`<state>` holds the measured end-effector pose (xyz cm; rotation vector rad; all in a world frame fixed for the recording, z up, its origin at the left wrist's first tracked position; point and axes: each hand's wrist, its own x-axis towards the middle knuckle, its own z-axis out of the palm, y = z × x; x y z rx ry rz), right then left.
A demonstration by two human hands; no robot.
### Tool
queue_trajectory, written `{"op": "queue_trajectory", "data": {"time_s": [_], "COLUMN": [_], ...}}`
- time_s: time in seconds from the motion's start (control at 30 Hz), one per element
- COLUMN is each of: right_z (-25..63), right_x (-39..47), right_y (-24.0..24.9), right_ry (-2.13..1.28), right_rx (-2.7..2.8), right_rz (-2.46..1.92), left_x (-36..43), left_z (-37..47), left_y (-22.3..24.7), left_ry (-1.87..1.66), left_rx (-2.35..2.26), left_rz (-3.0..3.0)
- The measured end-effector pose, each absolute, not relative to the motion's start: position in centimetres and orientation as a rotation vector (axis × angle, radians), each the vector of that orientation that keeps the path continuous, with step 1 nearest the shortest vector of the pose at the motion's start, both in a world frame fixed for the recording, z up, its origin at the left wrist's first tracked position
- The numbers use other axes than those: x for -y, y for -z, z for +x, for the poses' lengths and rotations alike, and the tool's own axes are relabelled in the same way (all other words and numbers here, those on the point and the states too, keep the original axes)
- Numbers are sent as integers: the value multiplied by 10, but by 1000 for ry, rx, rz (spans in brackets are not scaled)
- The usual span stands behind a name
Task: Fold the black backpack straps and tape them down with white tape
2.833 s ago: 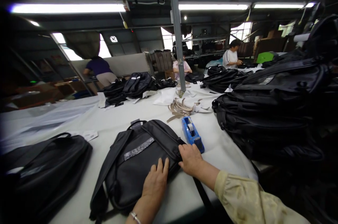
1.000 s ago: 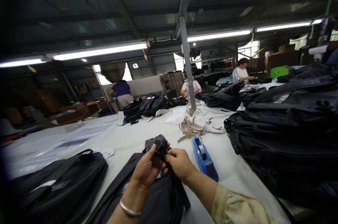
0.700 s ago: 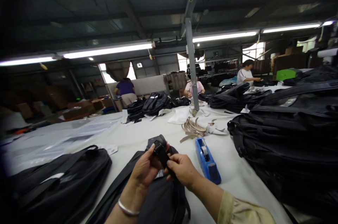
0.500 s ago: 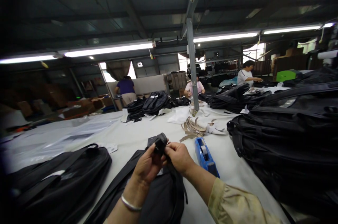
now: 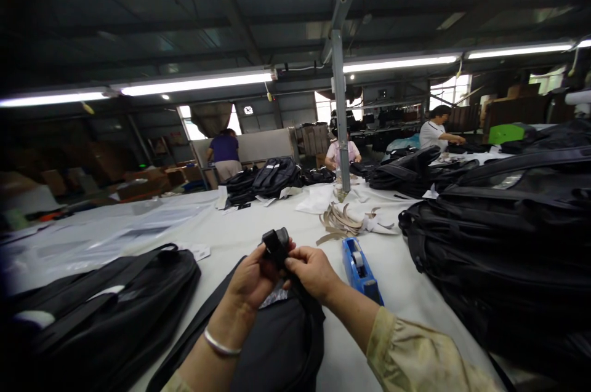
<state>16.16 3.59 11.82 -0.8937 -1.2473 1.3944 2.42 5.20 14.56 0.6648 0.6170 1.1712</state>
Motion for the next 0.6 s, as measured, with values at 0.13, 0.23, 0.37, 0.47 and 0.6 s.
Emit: {"op": "queue_trajectory", "data": {"time_s": [0.13, 0.23, 0.37, 0.47, 0.6], "right_z": [167, 170, 174, 185, 203], "right_x": [-29, -28, -35, -40, -50], "right_y": [-114, -110, -93, -73, -68], "right_ry": [-1520, -1555, -1581, -1598, -1381], "right_rx": [1275, 1362, 1424, 1467, 1801], "right_rz": [-841, -804, -936, -1090, -1201], "left_x": [-55, -56, -57, -59, -60], "left_z": [16, 13, 14, 13, 8], "left_y": [-163, -179, -197, -201, -197], "left_ry": [-1278, -1288, -1343, -1441, -1414], "left_rx": [-668, -677, -716, -716, -740], "left_rz": [616, 603, 593, 610, 549]}}
